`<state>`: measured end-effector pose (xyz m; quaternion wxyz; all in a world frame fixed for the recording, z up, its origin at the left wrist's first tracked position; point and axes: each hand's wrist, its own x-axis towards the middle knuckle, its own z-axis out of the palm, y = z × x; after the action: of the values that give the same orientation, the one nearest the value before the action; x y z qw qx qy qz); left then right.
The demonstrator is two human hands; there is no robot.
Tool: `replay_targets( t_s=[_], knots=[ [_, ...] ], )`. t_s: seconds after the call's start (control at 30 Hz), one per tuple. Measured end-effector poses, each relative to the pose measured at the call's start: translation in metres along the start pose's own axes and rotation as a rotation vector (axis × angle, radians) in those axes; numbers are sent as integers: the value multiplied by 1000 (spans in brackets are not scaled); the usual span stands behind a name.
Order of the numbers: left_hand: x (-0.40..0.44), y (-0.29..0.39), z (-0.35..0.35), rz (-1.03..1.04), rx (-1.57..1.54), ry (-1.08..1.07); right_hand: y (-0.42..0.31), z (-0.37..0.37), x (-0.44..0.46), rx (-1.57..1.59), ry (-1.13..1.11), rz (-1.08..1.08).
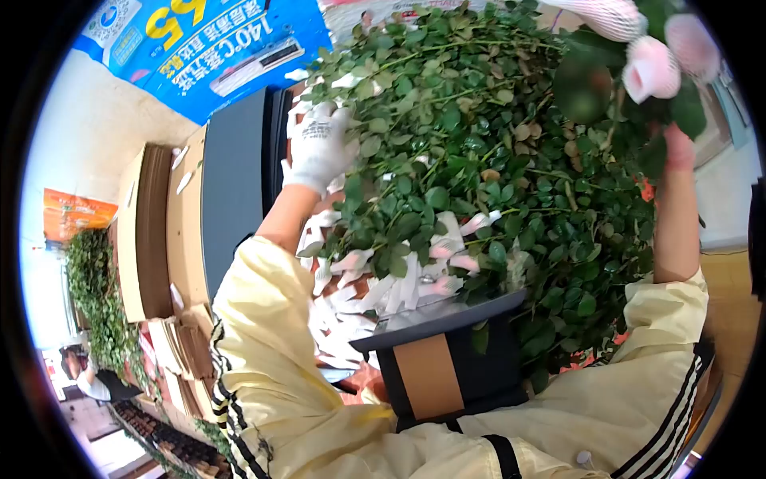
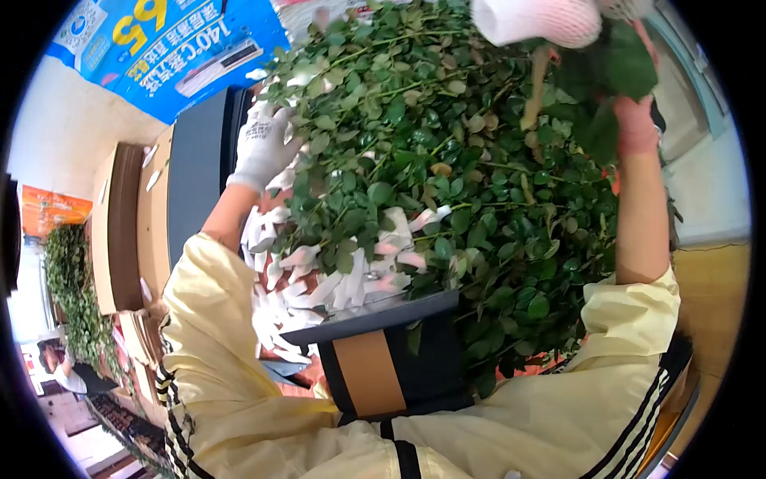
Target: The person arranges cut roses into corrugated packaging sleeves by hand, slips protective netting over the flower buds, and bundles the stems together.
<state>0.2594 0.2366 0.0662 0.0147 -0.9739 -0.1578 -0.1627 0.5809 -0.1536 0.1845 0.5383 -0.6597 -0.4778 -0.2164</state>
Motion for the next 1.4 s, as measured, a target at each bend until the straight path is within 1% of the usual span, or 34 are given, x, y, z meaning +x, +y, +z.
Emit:
replay_targets(
  t_s=[0.03, 0.1, 0.13, 0.17, 0.2, 0.23, 0.27, 0.3, 0.37, 0.4, 0.43, 0.5, 0.53, 0.57, 0.6, 0.63, 0.67, 0.7, 0.73, 0.77, 0.83, 0.87, 0.9, 0.97, 1.03, 1.07, 1.1, 1.17, 1.2, 1.23, 1.3, 1.33, 1.37, 1.4],
  knots=[
    [-16, 7, -11, 114, -94, 60, -3, 0, -6, 129, -12, 55],
    [-59, 35, -36, 124, -359, -443, -14, 10, -17, 474, -26, 158],
    [-85, 48, -41, 107, -285, -466, -24, 18, -19, 665, -23, 206],
    [-108, 58, -45, 91, -212, -485, -42, 23, -17, 461, -108, 122],
    [-128, 59, -37, 119, -132, -529, -67, 33, -15, 10, -191, -101],
    [-144, 57, -26, 147, -52, -566, -90, 44, -12, -313, -225, -294],
    [-158, 56, -17, 131, -56, -515, -109, 55, -8, -471, -234, -427],
    [-166, 54, -13, 116, -59, -465, -105, 59, -10, -578, -301, -394],
    [-160, 49, -23, 59, -118, -520, -129, 72, -2, -558, -355, -568],
    [-149, 46, -33, -22, -231, -617, -146, 77, 4, -541, -397, -629],
    [-137, 42, -45, -101, -349, -719, -145, 80, 7, -561, -336, -625],
    [-131, 17, -51, -180, -890, -763, -143, 81, 15, -486, -350, -552],
    [-127, 12, -67, -362, -1248, -807, -139, 93, 12, -306, -390, -462],
    [-124, 6, -85, -550, -1604, -831, -142, 100, 0, -274, -447, -500],
    [-124, -6, -90, -538, -1705, -910, -159, 112, -9, -240, -506, -536],
    [-126, -15, -89, -426, -1871, -911, -184, 127, -13, -405, -722, -511],
    [-125, -10, -91, -442, -1962, -867, -167, 146, -32, -356, -702, -646],
    [-127, -4, -91, -457, -2055, -823, -167, 160, -48, -432, -817, -631],
    [-129, 0, -83, -519, -2011, -735, -180, 168, -51, -431, -943, -589],
    [-134, 3, -77, -450, -2084, -618, -194, 176, -48, -476, -1157, -504],
    [-137, 7, -73, -396, -1937, -599, -172, 195, -68, -363, -1064, -634],
    [-136, 5, -77, -477, -2092, -626, -166, 203, -76, -357, -1064, -643],
    [-134, 8, -82, -502, -2115, -577, -162, 209, -80, -360, -1062, -650],
    [-123, 19, -109, -514, -2040, -596, -163, 215, -78, -287, -1208, -386],
    [-122, 38, -134, -92, -1649, -444, -142, 214, -85, -325, -1037, -634],
    [-122, 35, -130, -338, -2069, -579, -136, 200, -80, -350, -1026, -628],
    [-121, 46, -138, -227, -2340, -578, -154, 180, -61, -405, -1014, -573],
    [-125, 61, -172, -181, -2265, -610, -181, 136, -25, -410, -967, -445],
    [-122, 63, -176, -177, -1907, -560, -180, 109, -18, -353, -857, -446],
    [-126, 69, -186, 26, -1644, -440, -179, 92, -18, -77, -855, -245],
    [-132, 88, -206, 296, -1120, -161, -177, 57, -19, 549, -748, 130],
    [-132, 99, -203, 372, -896, -86, -181, 46, -26, 224, -714, -19],
    [-130, 117, -203, 338, -865, -73, -187, 38, -36, 64, -606, -145],
    [-125, 137, -207, 381, -885, -4, -205, 35, -39, -68, -458, -300]
  ],
)
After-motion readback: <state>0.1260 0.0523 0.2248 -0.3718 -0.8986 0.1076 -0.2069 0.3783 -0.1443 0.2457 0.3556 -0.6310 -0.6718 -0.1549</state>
